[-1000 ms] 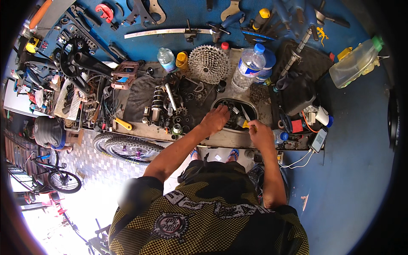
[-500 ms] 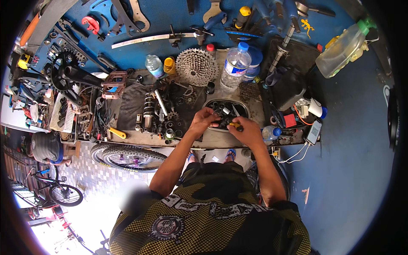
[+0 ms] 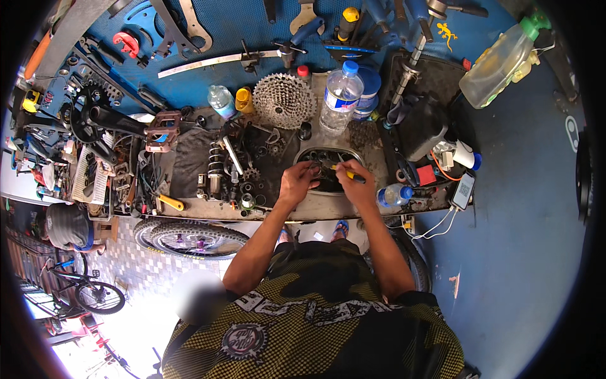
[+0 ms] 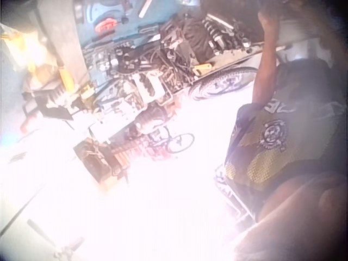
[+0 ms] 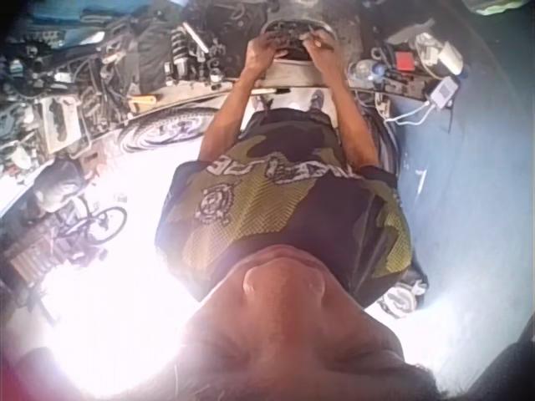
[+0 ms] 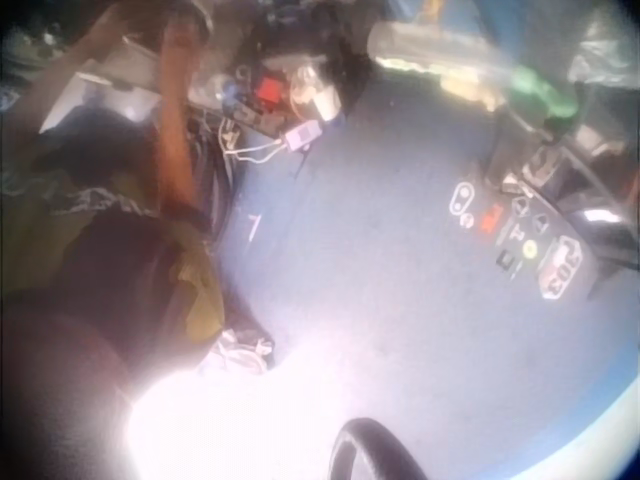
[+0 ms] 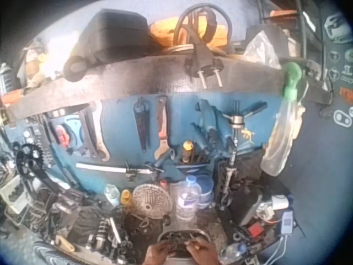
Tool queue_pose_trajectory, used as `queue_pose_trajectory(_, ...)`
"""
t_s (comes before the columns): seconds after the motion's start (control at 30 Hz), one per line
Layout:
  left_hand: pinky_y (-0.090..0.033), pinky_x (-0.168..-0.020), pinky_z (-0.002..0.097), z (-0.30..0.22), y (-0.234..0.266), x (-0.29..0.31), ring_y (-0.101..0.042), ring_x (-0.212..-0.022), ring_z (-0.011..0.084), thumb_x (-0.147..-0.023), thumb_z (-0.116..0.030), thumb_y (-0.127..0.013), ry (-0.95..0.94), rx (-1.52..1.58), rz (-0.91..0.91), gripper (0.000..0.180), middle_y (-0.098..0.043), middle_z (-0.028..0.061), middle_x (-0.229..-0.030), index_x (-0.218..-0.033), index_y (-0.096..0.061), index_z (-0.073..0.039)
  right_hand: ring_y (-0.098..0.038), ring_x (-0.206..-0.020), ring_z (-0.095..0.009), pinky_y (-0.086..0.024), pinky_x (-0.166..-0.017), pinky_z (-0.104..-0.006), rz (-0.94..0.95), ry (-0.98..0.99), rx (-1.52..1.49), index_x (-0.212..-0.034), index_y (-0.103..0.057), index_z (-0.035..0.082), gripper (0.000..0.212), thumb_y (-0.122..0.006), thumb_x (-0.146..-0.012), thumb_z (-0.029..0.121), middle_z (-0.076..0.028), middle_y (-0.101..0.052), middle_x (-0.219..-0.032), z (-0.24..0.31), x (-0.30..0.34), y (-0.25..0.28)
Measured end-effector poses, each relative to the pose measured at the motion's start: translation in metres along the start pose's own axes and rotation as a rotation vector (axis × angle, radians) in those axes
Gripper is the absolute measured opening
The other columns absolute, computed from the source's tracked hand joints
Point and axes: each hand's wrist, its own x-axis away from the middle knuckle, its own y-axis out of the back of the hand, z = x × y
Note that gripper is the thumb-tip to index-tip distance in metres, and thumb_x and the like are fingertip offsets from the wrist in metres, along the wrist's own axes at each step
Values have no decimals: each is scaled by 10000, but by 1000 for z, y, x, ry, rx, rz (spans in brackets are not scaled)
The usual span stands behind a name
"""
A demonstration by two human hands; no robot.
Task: The person scrubs a small cylindrical bicycle part with a toothbrush over a metal tray on a cluttered workbench. The person repeatedly dips the toothbrush into the tray and continues scrubbing the same part throughout the clip.
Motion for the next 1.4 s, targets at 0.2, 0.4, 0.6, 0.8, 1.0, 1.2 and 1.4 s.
queue_pose_trajectory(0.2,-705,-947,373,4,-1,-6,-757,-1160,232,-1119,-8,-584,-83,-84,-6,355,-746,203,-1310,-1448,-599,127,-628,-768,-42,-511,-705,-261,-28,-112,-203,-1004,-754,-13,199,-767,-1055,179,3,-710,-805,23,13,-15)
queue_pose_trajectory(0.4,-704,-953,367,3,-4,-5,-754,-1145,223,-1120,2,-576,-135,-91,-59,331,-755,178,-1281,-1430,-618,111,-639,-717,-50,-510,-644,-265,-91,-140,-228,-967,-749,0,179,-744,-1055,155,15,-688,-779,29,13,-12)
queue_pose_trajectory(0.6,-687,-985,400,3,7,-3,-760,-1145,240,-1130,-29,-577,-77,75,-4,336,-750,149,-1293,-1447,-614,79,-763,-762,-211,-580,-710,-355,-46,-38,180,-995,-779,80,215,-804,-972,292,-61,-779,-817,-3,17,10)
queue_pose_trajectory(0.8,-670,-995,419,3,17,0,-749,-1156,250,-1143,-92,-588,21,189,44,372,-739,138,-1303,-1487,-573,49,-814,-911,-260,-606,-841,-376,36,21,437,-1047,-815,126,240,-812,-935,338,-89,-827,-941,-6,18,20)
queue_pose_trajectory(1.0,-677,-962,397,8,8,-1,-752,-1128,230,-1136,-87,-601,23,168,33,332,-745,156,-1274,-1447,-576,26,-791,-960,-156,-594,-900,-315,127,10,24,-1095,-814,47,177,-805,-981,181,-76,-834,-1029,12,14,8)
queue_pose_trajectory(1.2,-691,-908,369,-5,6,2,-762,-1063,210,-1128,-61,-606,39,64,-2,221,-762,173,-1224,-1332,-618,24,-751,-952,-111,-589,-870,-283,192,117,51,-1126,-809,15,165,-804,-1003,124,-65,-817,-1002,20,22,18)
queue_pose_trajectory(1.4,-702,-835,334,1,6,0,-772,-939,188,-1138,-59,-579,2,-20,-1,231,-775,153,-1140,-1328,-655,48,-772,-929,-178,-588,-853,-316,185,301,184,-1117,-805,12,183,-835,-961,104,-118,-815,-1038,32,23,24)
